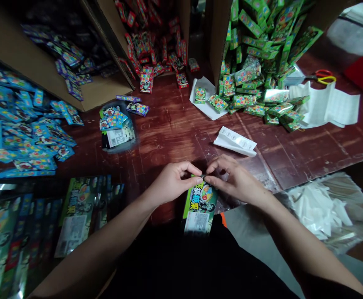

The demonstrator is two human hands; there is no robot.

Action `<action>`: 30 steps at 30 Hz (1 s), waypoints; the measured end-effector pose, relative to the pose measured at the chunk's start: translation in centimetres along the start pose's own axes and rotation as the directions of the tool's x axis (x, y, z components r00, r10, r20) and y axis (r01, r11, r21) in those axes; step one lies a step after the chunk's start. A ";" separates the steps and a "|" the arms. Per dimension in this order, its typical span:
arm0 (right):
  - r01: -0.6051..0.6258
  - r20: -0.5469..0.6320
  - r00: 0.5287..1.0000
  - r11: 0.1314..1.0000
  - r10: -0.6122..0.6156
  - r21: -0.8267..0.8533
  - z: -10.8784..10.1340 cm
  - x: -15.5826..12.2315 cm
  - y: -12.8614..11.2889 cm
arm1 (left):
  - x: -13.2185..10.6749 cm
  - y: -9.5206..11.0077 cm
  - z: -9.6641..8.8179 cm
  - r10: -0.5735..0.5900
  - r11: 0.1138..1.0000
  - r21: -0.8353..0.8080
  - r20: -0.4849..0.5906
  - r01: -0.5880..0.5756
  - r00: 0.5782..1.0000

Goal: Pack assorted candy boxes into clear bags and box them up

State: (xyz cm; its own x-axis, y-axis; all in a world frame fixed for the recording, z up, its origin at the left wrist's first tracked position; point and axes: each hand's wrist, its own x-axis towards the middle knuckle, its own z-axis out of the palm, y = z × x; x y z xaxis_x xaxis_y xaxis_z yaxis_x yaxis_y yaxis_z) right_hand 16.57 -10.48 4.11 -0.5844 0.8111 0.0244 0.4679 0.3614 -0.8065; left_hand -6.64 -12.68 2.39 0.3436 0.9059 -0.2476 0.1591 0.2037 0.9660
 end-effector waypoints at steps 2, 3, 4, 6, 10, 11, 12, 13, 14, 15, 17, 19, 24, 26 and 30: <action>-0.016 -0.077 0.997 0.999 0.013 -0.034 0.6 0.0 0.1 | -0.4 -0.1 -0.1 0.003 1.000 -0.017 -0.012 -0.003 1.000; -0.004 -0.103 0.995 0.999 -0.001 -0.049 0.9 0.0 0.1 | -0.6 -0.1 -0.1 0.007 1.000 -0.022 -0.030 -0.008 1.000; 0.021 -0.108 0.994 0.997 -0.028 -0.068 1.2 0.0 -0.1 | -0.9 -0.1 -0.1 0.013 1.000 -0.022 -0.051 -0.014 0.999; 0.093 -0.034 0.995 0.991 -0.097 -0.099 1.7 0.2 -0.5 | -1.8 -0.1 -0.3 0.039 0.999 -0.007 -0.094 -0.039 0.995; 0.117 0.277 0.954 0.993 -0.113 0.001 2.4 2.5 -1.0 | -5.8 0.9 -2.2 0.098 0.993 0.086 -0.194 -0.083 0.976; 0.104 0.330 0.937 0.994 -0.113 0.044 2.6 3.7 -1.3 | -7.8 1.4 -2.8 0.115 0.987 0.140 -0.257 -0.081 0.960; 0.094 0.349 0.930 0.992 -0.118 0.084 3.1 5.2 -1.7 | -10.1 2.0 -3.4 0.139 0.976 0.204 -0.349 -0.070 0.927; 0.092 0.333 0.934 0.988 -0.129 0.126 3.7 6.9 -2.3 | -12.8 2.4 -3.7 0.168 0.963 0.265 -0.466 -0.045 0.869; 0.100 0.284 0.947 0.979 -0.148 0.175 4.6 8.7 -3.2 | -15.7 2.7 -3.8 0.196 0.952 0.305 -0.601 -0.004 0.775; 0.107 0.221 0.962 0.967 -0.159 0.229 5.8 10.6 -4.4 | -18.6 2.8 -3.6 0.215 0.952 0.304 -0.743 0.034 0.634; 0.106 0.146 0.976 0.933 -0.165 0.343 9.1 14.3 -7.2 | -23.8 1.8 -2.5 0.103 0.986 0.137 -0.949 0.096 0.299; 0.071 0.222 0.959 0.909 -0.175 0.410 13.4 17.7 -10.0 | -27.4 -0.5 -1.1 -0.186 0.981 -0.181 -0.979 0.063 0.087; 0.171 0.499 0.823 0.956 -0.271 0.237 22.8 22.1 -13.0 | -28.0 -6.7 0.5 -0.772 0.600 -0.780 -0.623 -0.180 0.126; 0.177 0.570 0.776 0.960 -0.271 0.217 24.0 22.1 -12.6 | -27.0 -7.4 -0.1 -0.798 0.523 -0.814 -0.571 -0.251 0.190; 0.164 0.669 0.694 0.963 -0.266 0.212 23.2 20.8 -11.7 | -26.1 -6.6 -1.3 -0.774 0.529 -0.821 -0.570 -0.215 0.276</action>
State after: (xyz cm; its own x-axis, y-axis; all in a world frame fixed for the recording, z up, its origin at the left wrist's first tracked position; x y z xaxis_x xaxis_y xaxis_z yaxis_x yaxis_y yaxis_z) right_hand -16.44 -8.53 0.35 -0.9735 0.1596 -0.1640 0.2143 0.3838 -0.8982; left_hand -17.89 -37.21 2.57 -0.5561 0.3043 -0.7734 -0.7499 0.2174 0.6248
